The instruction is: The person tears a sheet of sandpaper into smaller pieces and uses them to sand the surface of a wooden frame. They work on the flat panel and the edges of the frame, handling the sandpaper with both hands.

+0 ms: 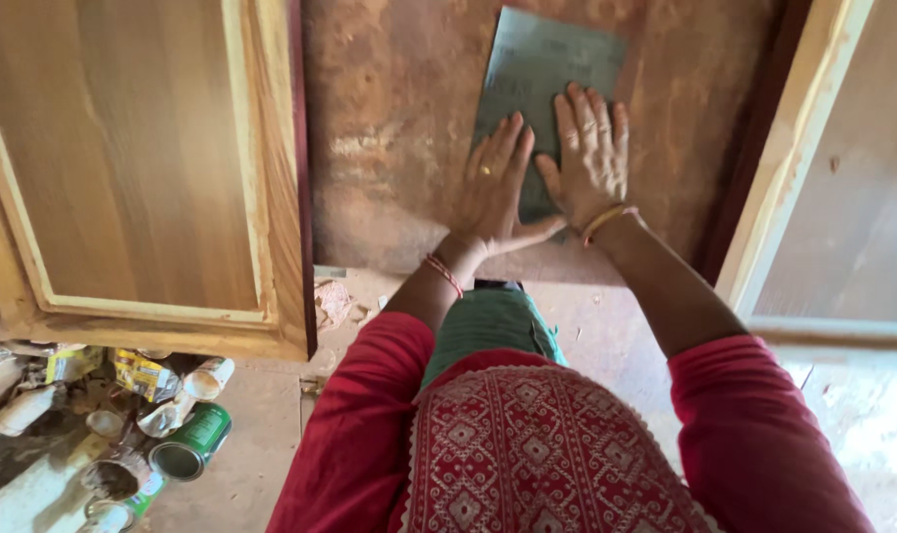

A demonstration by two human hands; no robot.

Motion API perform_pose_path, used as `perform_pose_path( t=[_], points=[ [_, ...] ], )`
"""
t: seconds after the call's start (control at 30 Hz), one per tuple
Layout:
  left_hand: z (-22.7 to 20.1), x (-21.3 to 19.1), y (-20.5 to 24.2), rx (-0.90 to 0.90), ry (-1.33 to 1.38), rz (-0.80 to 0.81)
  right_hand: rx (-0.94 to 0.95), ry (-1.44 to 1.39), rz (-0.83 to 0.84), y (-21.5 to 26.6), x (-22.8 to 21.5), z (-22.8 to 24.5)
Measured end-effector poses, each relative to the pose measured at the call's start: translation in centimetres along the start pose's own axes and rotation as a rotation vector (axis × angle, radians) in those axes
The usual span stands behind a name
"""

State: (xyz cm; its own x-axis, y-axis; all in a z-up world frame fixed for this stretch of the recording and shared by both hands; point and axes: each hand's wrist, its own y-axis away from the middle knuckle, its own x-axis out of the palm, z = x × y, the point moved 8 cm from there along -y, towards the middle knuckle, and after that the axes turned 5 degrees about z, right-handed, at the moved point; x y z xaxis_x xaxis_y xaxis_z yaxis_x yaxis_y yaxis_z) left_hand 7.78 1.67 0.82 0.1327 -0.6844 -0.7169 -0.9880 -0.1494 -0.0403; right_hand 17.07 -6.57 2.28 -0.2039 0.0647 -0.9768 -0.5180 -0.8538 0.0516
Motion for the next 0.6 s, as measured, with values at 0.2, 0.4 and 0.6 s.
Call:
perform_pose_path(
  t=[0.2, 0.4, 0.6],
  points=[
    [0.4, 1.0, -0.4, -0.01, -0.111, -0.019, 0.132, -0.097, 0.111, 10.8, 2.8, 3.3],
    [0.5, 1.7, -0.7, -0.027, -0.179, 0.015, 0.161, -0.036, 0.051, 11.6, -0.2, 3.6],
    [1.0, 2.2, -0.7, -0.084, -0.231, 0.084, 0.118, 0.032, -0.038, 7.1, -1.5, -1.0]
  ],
)
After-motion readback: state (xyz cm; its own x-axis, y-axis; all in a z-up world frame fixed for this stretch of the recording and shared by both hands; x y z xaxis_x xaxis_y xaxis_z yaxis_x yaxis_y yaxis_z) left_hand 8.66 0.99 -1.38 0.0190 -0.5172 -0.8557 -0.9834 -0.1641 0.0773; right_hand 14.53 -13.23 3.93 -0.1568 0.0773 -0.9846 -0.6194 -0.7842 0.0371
